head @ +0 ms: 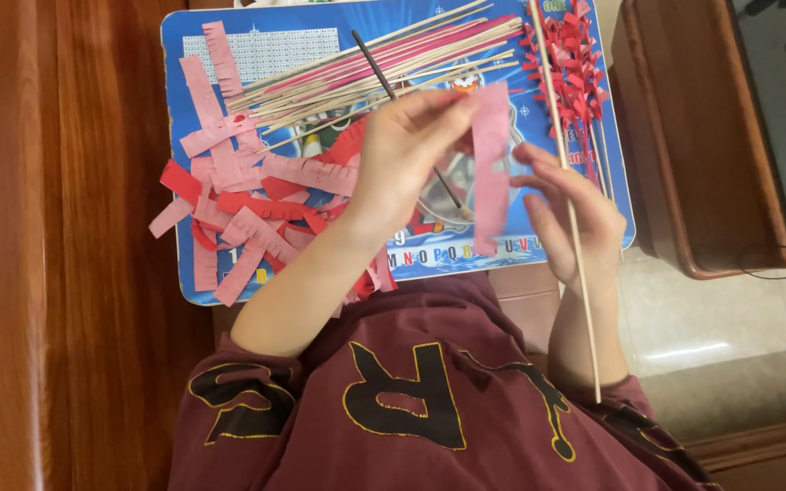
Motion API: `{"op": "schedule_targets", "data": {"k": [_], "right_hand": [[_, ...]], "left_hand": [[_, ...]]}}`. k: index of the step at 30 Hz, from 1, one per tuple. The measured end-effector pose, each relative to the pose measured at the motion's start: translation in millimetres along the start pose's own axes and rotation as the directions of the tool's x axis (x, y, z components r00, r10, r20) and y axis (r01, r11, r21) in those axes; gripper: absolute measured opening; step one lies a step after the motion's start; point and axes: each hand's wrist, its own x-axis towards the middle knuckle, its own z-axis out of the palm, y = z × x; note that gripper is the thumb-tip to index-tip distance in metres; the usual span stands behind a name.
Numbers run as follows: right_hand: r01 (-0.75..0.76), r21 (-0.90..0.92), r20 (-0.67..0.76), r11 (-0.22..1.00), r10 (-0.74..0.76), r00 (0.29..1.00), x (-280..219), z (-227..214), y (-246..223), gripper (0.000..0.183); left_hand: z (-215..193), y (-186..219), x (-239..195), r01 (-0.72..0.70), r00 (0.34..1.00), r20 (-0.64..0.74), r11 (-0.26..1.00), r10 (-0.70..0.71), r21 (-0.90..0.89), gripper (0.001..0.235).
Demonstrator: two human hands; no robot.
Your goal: The recorder is wrapping strips of colored paper around wooden sticks to create decorative flowers.
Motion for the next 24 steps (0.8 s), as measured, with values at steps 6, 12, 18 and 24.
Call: {"op": "schedule_targets", "data": {"k": [6, 12, 18, 24], "right_hand": [[0.013, 0.009, -0.080, 1.000, -0.012, 0.997, 7.2, -25.7, 4.0, 0.033], [-0.119, 0.462, -0.096, 0.879, 0.183, 0.978, 27.0, -50.1, 10.0, 0.037], [-0.119, 0.473, -0.092, 0.873, 0.183, 0.979, 37.9, -48.7, -5.8, 0.040], [-0.133, 0.465, -0.055, 0.875, 0.178, 0.982, 37.7, -55.0, -7.8, 0.041]], "left_hand": [[3.1, 22.2, 4.3, -0.124, 0.988, -0.071, 0.977, 0.138, 0.173, 0.020], [-8.0, 4.4, 6.2, -0.078, 0.986, -0.115, 0.940, 0.123, 0.331, 0.019], [-8.3, 1.6, 6.5, -0.072, 0.985, -0.141, 0.981, 0.099, 0.182, 0.016], [5.1, 6.8, 5.6, -0.067, 0.981, -0.176, 0.994, 0.081, 0.085, 0.015]]}}
